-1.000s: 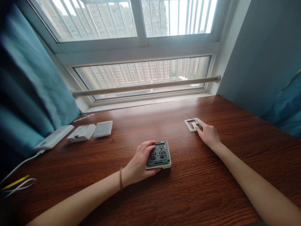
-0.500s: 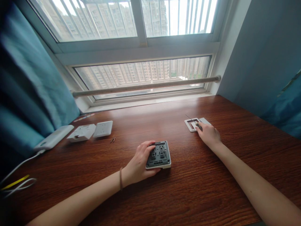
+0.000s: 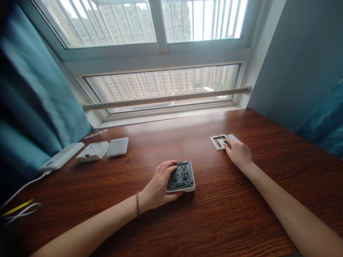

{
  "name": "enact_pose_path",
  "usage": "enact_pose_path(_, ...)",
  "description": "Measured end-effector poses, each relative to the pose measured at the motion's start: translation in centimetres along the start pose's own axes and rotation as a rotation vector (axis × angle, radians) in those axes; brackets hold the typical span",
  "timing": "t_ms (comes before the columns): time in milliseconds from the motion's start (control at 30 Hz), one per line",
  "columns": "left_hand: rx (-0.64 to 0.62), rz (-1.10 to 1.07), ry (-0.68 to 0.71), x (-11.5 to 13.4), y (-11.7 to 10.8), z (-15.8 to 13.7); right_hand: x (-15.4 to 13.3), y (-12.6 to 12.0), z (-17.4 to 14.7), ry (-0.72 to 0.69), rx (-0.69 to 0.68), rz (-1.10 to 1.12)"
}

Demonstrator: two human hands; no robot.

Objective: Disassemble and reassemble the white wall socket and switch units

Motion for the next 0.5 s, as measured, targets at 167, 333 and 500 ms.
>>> enact_pose_path(167,0.007,0.017,-0.002,0.1,-0.2,0.1,0.0,-0.5,0.0,0.009,0.029,0.102)
enact_pose_path(333,0.007,0.057,-0.018,0.3,-0.4,0.2,-0.7,-1.5,0.0,-0.08,0.0,0.5)
enact_pose_path(500,-0.029,0.085,0.049,0.6,-0.7,0.2,-1.4,-3.2,-1.0,-0.064,-0.109,1.045)
Point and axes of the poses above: each hand's wrist, its own z-axis towards the middle knuckle, its own y-axis out of the palm, x = y × z, the point moved 5 cm from there along z, towards the middle knuckle, and after that the axes turned 13 degrees about y, right-handed, at the moved point
